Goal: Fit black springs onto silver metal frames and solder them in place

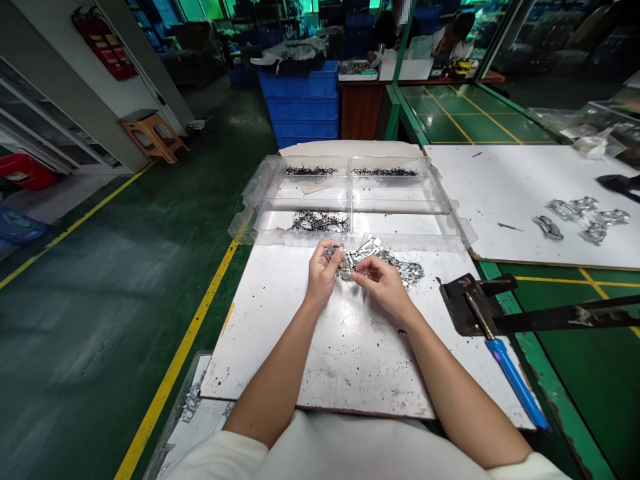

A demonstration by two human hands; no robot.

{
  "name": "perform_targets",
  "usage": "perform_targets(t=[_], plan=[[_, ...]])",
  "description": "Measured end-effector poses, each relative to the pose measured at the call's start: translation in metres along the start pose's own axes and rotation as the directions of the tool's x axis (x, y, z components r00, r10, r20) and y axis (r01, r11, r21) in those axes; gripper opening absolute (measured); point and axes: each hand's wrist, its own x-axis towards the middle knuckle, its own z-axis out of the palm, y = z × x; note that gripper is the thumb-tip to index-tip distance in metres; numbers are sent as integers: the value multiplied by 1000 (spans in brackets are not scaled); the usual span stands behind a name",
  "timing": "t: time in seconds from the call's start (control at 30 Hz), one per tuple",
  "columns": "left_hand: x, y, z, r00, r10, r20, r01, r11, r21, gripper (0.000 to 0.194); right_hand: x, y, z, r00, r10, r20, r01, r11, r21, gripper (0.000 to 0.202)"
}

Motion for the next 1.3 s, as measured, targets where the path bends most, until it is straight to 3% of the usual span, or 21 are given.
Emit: perform_targets(t=[0.17, 0.67, 0.83, 1.0, 1.3], plan=[[-1, -1, 1, 1000, -4, 3, 4, 999, -38, 34, -1, 0, 0, 996, -71, -45, 74, 995, 65, 26], [-2, -1, 4, 1000, 5, -8, -5, 1000, 8, 36, 1, 4, 1, 980, -170, -104, 165, 984, -61, 21], [-3, 2, 5, 1000, 17, 10, -17, 1000, -6, 35, 1, 7, 3, 989, -90, -116, 91, 996, 0, 25], [-5, 5, 5, 999, 34, 36, -35, 999, 29, 34, 2, 3, 1, 998, 58, -2, -58, 991, 120, 34], [-8, 9, 5, 988, 22, 151, -27, 999, 33, 33, 1, 1, -4, 992, 81, 102, -81, 997, -1, 41]])
